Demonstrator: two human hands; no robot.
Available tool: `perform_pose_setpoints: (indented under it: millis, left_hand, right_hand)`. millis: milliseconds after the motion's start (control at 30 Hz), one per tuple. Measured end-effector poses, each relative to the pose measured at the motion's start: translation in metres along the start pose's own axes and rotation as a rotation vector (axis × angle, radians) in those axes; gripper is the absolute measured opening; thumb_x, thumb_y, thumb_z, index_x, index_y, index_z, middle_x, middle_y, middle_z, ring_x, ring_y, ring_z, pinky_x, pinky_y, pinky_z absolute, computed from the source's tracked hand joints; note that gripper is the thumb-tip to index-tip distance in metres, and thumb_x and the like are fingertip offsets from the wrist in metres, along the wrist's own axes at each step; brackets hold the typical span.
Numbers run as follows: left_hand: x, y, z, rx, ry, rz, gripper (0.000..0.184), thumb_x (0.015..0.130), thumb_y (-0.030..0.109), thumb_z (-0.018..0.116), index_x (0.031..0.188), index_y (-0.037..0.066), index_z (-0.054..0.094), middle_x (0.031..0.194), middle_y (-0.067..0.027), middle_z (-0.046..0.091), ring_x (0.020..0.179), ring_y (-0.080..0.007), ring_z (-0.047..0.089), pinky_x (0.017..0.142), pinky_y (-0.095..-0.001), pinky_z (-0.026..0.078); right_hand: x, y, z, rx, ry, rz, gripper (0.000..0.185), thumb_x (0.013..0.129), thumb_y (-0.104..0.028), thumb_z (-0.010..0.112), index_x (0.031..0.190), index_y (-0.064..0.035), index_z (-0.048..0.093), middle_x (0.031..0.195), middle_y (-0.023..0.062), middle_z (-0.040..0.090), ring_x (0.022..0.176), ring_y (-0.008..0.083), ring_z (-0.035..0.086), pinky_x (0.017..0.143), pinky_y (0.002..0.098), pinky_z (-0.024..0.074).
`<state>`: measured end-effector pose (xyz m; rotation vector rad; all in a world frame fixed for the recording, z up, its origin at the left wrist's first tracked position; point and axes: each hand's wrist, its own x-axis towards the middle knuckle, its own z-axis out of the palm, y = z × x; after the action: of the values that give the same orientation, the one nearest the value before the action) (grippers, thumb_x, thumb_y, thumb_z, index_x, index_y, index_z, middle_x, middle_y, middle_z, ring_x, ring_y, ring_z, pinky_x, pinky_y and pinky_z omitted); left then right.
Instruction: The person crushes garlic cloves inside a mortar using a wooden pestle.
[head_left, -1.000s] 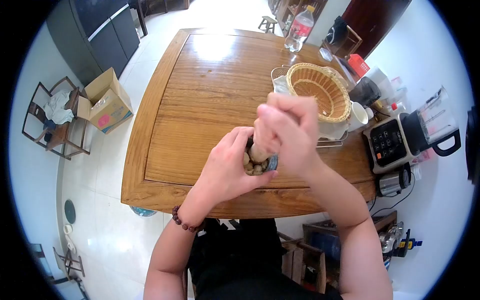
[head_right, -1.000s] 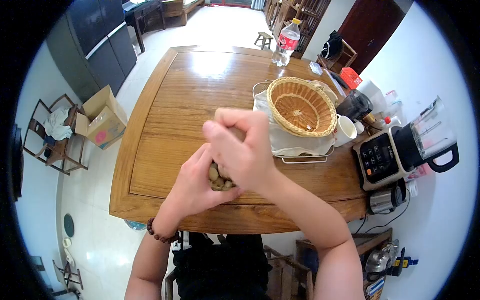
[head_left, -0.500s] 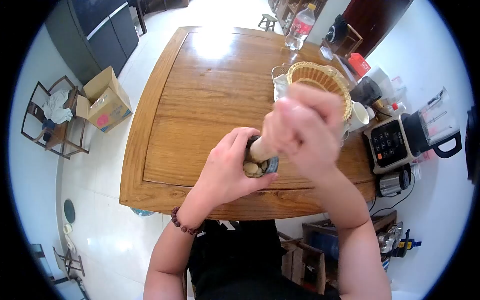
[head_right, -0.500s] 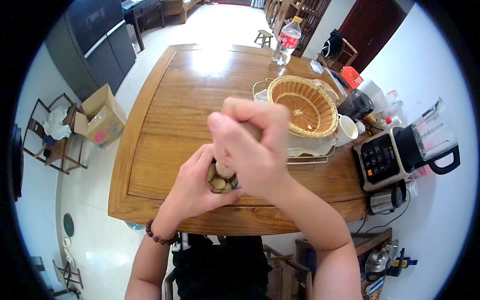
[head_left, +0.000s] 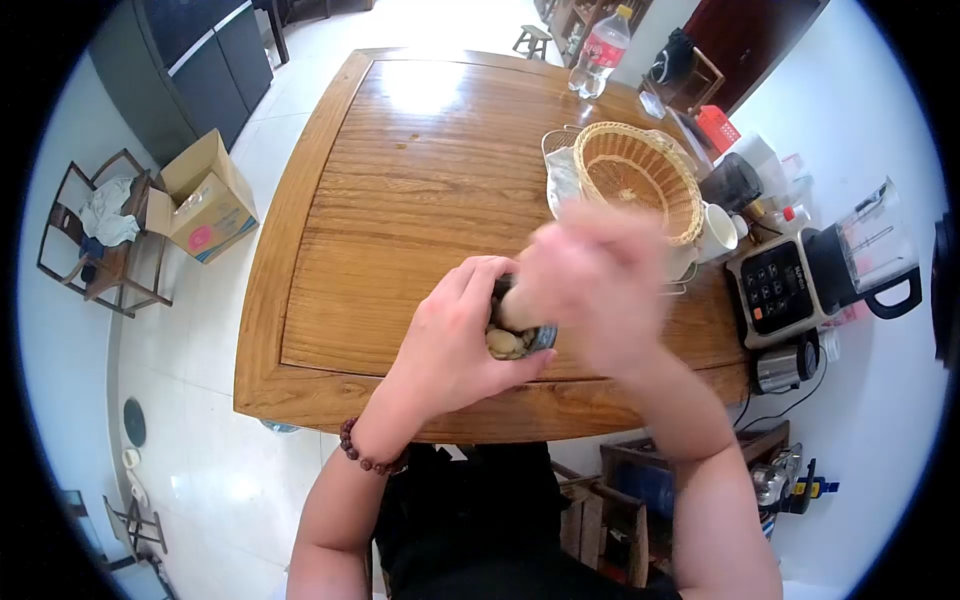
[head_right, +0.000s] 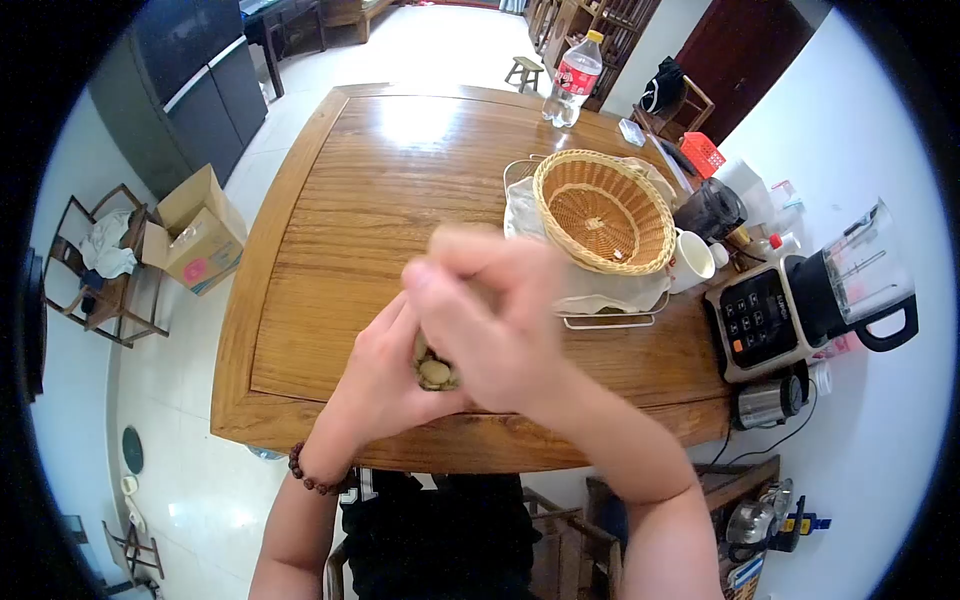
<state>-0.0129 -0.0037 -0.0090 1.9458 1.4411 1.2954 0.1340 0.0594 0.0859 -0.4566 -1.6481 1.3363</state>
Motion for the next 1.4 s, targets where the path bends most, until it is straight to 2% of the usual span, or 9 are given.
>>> perform_pose_setpoints:
  millis: [133, 267, 333, 400, 567, 633, 867, 1167, 1400]
  left_hand:
    - [-0.002, 0.001, 0.0, -0.044, -0.022, -0.016, 0.074, 0.074, 0.033, 0.094, 0.131, 0.003, 0.058, 0.122, -0.0189, 0.066, 0.113, -0.0401, 0.067, 0.096, -0.0482, 0.057]
    - [0.001, 0.003, 0.0, -0.032, -0.024, -0.022, 0.073, 0.074, 0.032, 0.094, 0.13, 0.002, 0.059, 0.122, -0.0192, 0.067, 0.113, -0.0397, 0.067, 0.096, -0.0478, 0.057]
    - [0.0, 0.003, 0.0, -0.034, -0.01, -0.041, 0.072, 0.074, 0.032, 0.094, 0.13, 0.002, 0.059, 0.123, -0.0194, 0.067, 0.113, -0.0397, 0.067, 0.096, -0.0479, 0.057]
    - [0.002, 0.004, 0.0, -0.006, -0.014, -0.044, 0.072, 0.074, 0.032, 0.094, 0.129, 0.002, 0.059, 0.124, -0.0202, 0.067, 0.114, -0.0403, 0.067, 0.096, -0.0481, 0.057]
    - [-0.002, 0.002, -0.002, -0.04, -0.015, -0.039, 0.073, 0.073, 0.032, 0.094, 0.13, 0.001, 0.059, 0.124, -0.0206, 0.067, 0.113, -0.0408, 0.068, 0.096, -0.0479, 0.057]
    - [0.005, 0.003, -0.001, -0.041, -0.015, -0.021, 0.074, 0.073, 0.032, 0.094, 0.131, 0.001, 0.059, 0.124, -0.0207, 0.067, 0.113, -0.0409, 0.068, 0.096, -0.0478, 0.057]
    - [0.001, 0.002, 0.0, -0.016, -0.016, -0.041, 0.075, 0.074, 0.034, 0.094, 0.132, 0.002, 0.059, 0.123, -0.019, 0.067, 0.111, -0.0396, 0.068, 0.095, -0.0468, 0.056]
    - [0.0, 0.001, 0.001, -0.002, -0.02, -0.023, 0.075, 0.076, 0.034, 0.093, 0.133, 0.001, 0.058, 0.124, -0.0196, 0.066, 0.113, -0.0391, 0.068, 0.098, -0.0471, 0.057]
    - [0.0, 0.003, 0.001, -0.037, -0.003, -0.045, 0.074, 0.074, 0.032, 0.094, 0.133, 0.003, 0.059, 0.125, -0.0188, 0.067, 0.114, -0.0416, 0.067, 0.099, -0.0488, 0.055]
  right_hand:
    - [-0.004, 0.028, -0.001, -0.007, -0.035, 0.117, 0.036, 0.098, -0.009, 0.063, 0.065, -0.0009, 0.052, 0.057, -0.003, 0.051, 0.054, 0.0031, 0.044, 0.047, 0.0271, 0.0313]
    - [0.003, 0.01, -0.002, -0.031, -0.044, 0.067, 0.035, 0.098, -0.008, 0.063, 0.066, -0.0008, 0.052, 0.058, -0.0032, 0.05, 0.054, 0.0032, 0.043, 0.048, 0.0268, 0.0308]
    - [0.007, -0.013, -0.008, 0.256, -0.033, 0.056, 0.035, 0.1, -0.008, 0.062, 0.067, -0.001, 0.052, 0.058, -0.0032, 0.05, 0.053, 0.003, 0.042, 0.047, 0.0262, 0.03]
    - [0.003, 0.006, 0.002, 0.069, 0.038, -0.008, 0.035, 0.1, -0.008, 0.062, 0.067, -0.001, 0.052, 0.058, -0.0031, 0.051, 0.052, 0.0029, 0.042, 0.046, 0.0258, 0.0301]
    - [-0.002, 0.026, -0.001, 0.116, -0.012, 0.169, 0.034, 0.1, -0.007, 0.063, 0.067, -0.0012, 0.053, 0.056, -0.0029, 0.053, 0.051, 0.0017, 0.043, 0.046, 0.0249, 0.0315]
    - [0.002, 0.026, -0.002, 0.03, -0.015, 0.11, 0.034, 0.099, -0.006, 0.063, 0.066, -0.0015, 0.053, 0.056, -0.003, 0.053, 0.051, 0.0018, 0.044, 0.045, 0.025, 0.0319]
    - [0.006, -0.011, -0.012, 0.278, -0.021, 0.044, 0.036, 0.101, -0.005, 0.058, 0.067, -0.0028, 0.047, 0.055, -0.0014, 0.049, 0.047, 0.005, 0.041, 0.045, 0.0256, 0.0335]
    - [-0.003, -0.008, -0.007, -0.004, -0.052, 0.025, 0.037, 0.101, -0.007, 0.058, 0.065, -0.0032, 0.049, 0.056, -0.0022, 0.051, 0.049, 0.0033, 0.042, 0.045, 0.0254, 0.0321]
    - [0.013, -0.024, -0.007, 0.257, -0.031, -0.026, 0.037, 0.1, -0.007, 0.062, 0.065, -0.0038, 0.051, 0.057, -0.0034, 0.051, 0.049, 0.0023, 0.042, 0.044, 0.0256, 0.0301]
